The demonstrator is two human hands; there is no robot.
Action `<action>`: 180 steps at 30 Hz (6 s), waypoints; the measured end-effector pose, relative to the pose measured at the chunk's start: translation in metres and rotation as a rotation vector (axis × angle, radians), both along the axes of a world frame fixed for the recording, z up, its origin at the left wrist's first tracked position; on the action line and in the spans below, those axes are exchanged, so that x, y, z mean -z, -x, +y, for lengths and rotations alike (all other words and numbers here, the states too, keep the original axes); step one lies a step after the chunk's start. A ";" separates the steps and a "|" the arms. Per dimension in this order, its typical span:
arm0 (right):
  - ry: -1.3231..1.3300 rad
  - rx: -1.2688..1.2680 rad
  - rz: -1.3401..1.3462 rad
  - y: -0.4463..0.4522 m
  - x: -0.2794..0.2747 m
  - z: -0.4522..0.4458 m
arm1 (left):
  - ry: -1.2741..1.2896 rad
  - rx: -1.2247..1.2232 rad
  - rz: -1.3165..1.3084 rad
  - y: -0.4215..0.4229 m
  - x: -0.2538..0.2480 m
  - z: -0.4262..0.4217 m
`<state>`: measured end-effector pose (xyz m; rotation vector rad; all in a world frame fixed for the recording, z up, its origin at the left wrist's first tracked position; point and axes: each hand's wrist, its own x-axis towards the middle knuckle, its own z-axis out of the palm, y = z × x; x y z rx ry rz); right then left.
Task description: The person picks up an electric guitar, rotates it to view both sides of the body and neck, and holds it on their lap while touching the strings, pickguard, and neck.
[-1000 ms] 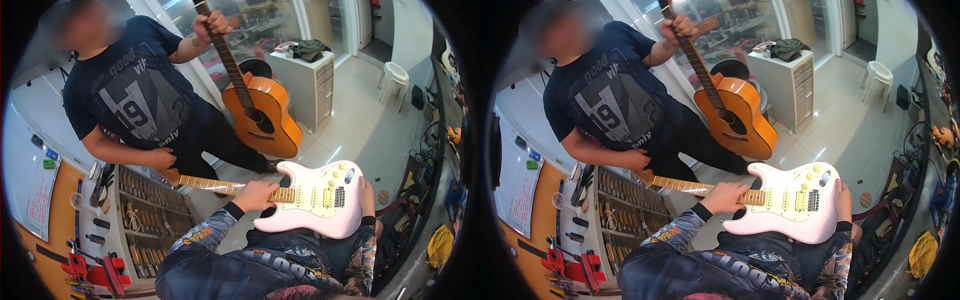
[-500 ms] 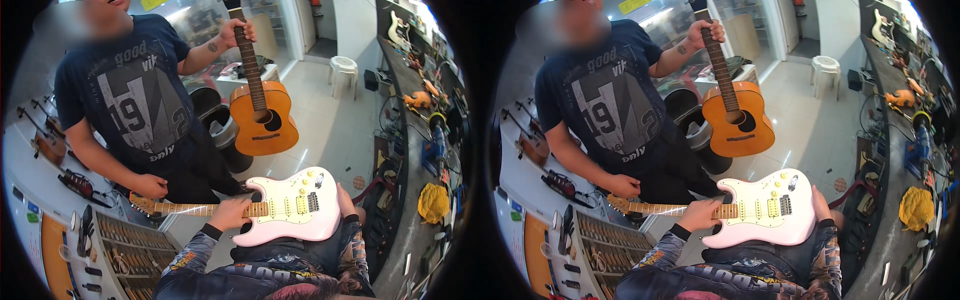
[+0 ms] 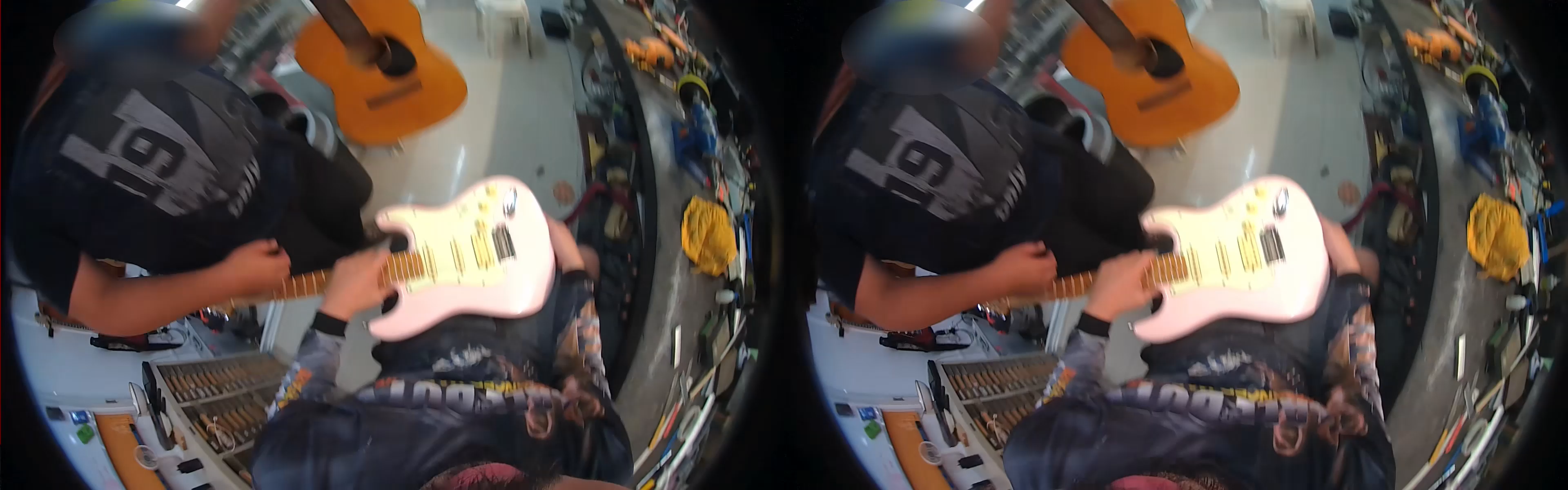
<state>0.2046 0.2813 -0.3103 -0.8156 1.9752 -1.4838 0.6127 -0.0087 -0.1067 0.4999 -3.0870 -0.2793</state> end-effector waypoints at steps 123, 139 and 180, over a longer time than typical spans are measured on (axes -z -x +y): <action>0.026 0.256 -0.281 0.013 0.020 0.009 | -0.158 -0.057 -0.017 0.028 0.013 -0.008; 0.072 0.318 -0.590 0.004 -0.006 0.006 | -0.116 -0.044 -0.035 0.027 0.021 -0.012; 0.070 0.334 -0.602 0.004 -0.005 0.007 | -0.107 -0.041 -0.018 0.028 0.020 -0.012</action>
